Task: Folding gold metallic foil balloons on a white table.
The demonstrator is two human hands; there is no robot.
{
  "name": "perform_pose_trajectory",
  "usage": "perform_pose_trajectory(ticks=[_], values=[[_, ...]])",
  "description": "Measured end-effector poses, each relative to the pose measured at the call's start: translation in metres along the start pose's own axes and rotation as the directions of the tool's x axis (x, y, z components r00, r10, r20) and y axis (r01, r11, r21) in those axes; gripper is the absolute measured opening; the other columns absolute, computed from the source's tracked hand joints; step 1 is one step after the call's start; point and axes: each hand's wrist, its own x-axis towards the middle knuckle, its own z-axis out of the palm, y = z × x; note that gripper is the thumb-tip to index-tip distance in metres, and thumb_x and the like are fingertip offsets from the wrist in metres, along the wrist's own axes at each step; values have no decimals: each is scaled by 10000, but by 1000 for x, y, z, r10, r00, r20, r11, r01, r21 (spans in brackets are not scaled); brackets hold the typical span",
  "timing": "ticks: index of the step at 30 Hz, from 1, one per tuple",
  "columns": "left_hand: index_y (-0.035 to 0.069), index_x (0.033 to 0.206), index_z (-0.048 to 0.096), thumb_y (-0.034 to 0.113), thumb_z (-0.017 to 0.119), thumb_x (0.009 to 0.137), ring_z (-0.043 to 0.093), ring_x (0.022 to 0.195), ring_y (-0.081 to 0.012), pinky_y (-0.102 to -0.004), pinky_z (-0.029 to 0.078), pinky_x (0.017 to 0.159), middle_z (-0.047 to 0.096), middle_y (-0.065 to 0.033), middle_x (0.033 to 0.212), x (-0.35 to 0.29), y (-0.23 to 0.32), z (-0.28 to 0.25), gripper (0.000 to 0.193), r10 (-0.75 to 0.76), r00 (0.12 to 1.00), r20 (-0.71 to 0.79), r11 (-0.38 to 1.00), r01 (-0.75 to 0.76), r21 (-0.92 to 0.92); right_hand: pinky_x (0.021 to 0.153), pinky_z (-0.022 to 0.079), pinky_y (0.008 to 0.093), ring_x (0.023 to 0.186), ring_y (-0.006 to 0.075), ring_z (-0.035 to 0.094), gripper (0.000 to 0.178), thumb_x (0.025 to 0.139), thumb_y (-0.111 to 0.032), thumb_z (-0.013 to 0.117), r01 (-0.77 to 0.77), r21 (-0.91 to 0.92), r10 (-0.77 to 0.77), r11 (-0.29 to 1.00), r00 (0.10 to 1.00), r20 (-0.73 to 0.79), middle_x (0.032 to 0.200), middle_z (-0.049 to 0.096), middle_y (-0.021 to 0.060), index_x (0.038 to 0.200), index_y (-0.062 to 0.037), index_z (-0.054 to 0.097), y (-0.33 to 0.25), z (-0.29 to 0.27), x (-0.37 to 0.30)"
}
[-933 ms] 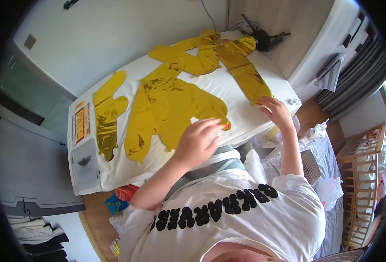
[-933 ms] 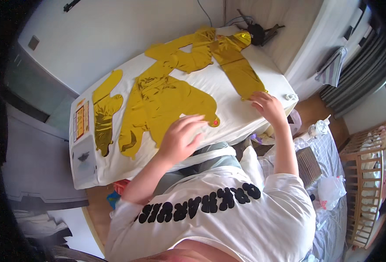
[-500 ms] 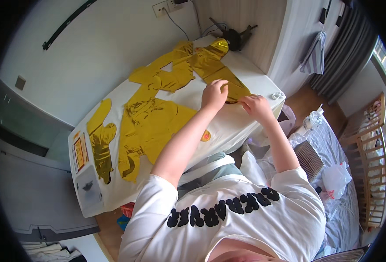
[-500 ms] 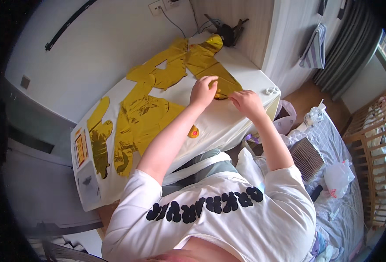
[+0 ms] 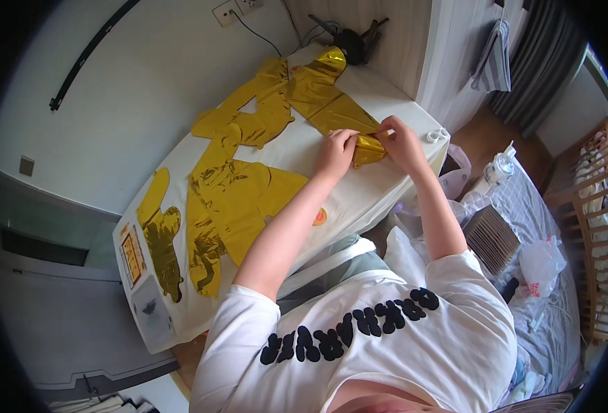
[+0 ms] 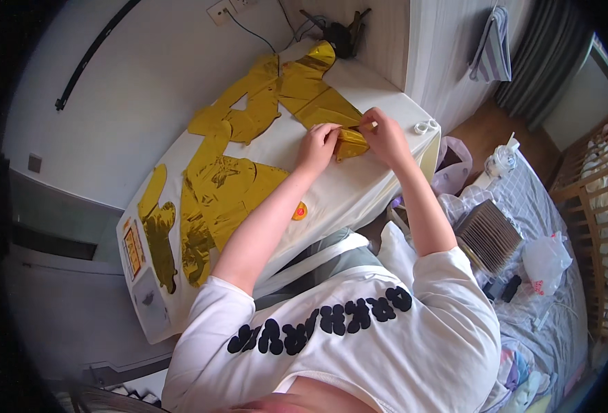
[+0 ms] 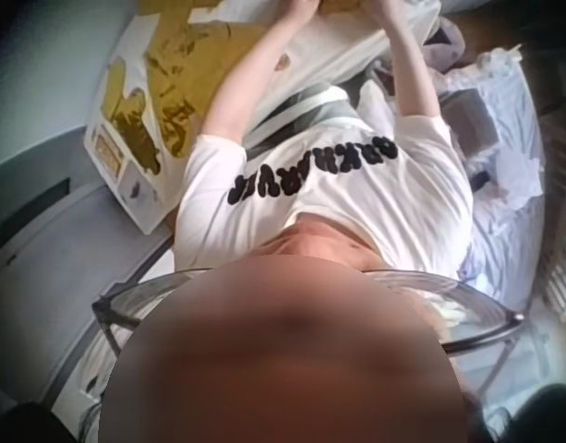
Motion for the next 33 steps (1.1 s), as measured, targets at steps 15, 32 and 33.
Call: perform_pose_trajectory(ticks=[15, 32, 33], values=[[17, 1090, 731, 193, 640, 1002, 707, 888, -275, -356, 548, 802, 752, -131, 1033, 0, 0, 2, 217, -66, 997, 27, 992, 68, -106, 822, 579, 361, 876, 284, 720, 167, 923, -59, 705, 256, -91, -255, 962, 967, 23, 1156, 710, 159, 1047, 42, 751, 16, -1, -26], [151, 1439, 509, 41, 726, 853, 456, 1364, -360, -542, 293, 1188, 496, -131, 1473, -5, 2, 5, 635, 187, 982, 13, 956, -185, 228, 616, 499, 304, 638, 99, 585, 301, 859, -249, 812, -198, -27, 199, 980, 973, 115, 736, 706, 54, 953, 36, 784, 0, -15, 0], [185, 1468, 496, 54, 722, 860, 435, 1385, -361, -579, 265, 1195, 469, -124, 1496, -6, 5, 6, 662, 180, 984, 11, 950, -177, 259, 617, 497, 294, 651, 91, 587, 303, 879, -252, 802, -206, 17, 203, 978, 973, 106, 753, 711, 39, 969, 37, 783, 5, -15, 1]])
